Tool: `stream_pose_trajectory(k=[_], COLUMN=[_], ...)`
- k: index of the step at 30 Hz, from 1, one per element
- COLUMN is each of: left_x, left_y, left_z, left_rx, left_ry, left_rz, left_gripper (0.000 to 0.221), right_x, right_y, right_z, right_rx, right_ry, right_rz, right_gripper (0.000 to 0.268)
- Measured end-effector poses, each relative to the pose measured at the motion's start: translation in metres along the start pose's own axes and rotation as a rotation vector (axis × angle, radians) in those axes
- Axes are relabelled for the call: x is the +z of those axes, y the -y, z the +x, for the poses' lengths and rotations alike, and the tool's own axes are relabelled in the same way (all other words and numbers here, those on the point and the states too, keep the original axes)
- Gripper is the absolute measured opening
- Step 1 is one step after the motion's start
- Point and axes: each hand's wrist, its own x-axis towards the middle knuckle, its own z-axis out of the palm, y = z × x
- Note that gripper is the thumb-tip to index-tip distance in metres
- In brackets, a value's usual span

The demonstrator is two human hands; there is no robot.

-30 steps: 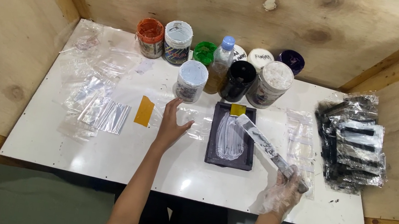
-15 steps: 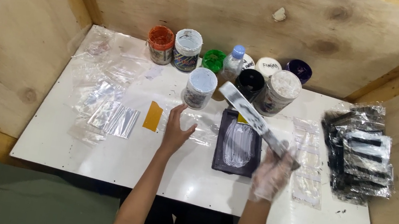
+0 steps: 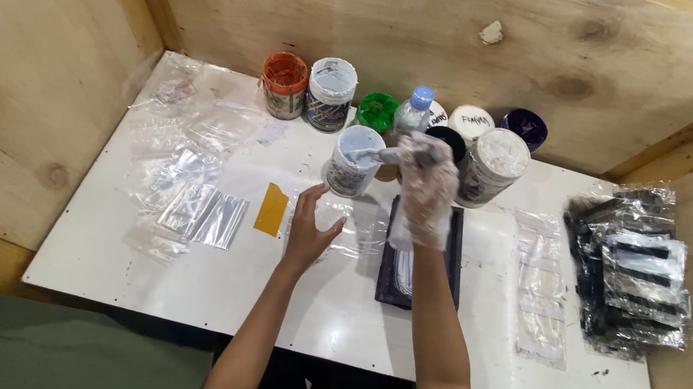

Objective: Stirring white ink and applying it to a small screen printing frame, then adjusting tape on the frame.

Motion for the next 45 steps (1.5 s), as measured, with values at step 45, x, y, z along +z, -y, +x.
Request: stream_pose_trajectory(k=[45], left_x=[0.042], left_y=[0.005], left_z=[0.087], left_rx=[-0.001], left_ry=[-0.255], left_rz=[0.209], left_gripper=[0.116], right_x=[-0.049], right_y=[-0.224], right_z=[0.012], right_rx=[-0.147], right_ry=[0.571], right_rz=[-0.816], right_gripper=[0.022])
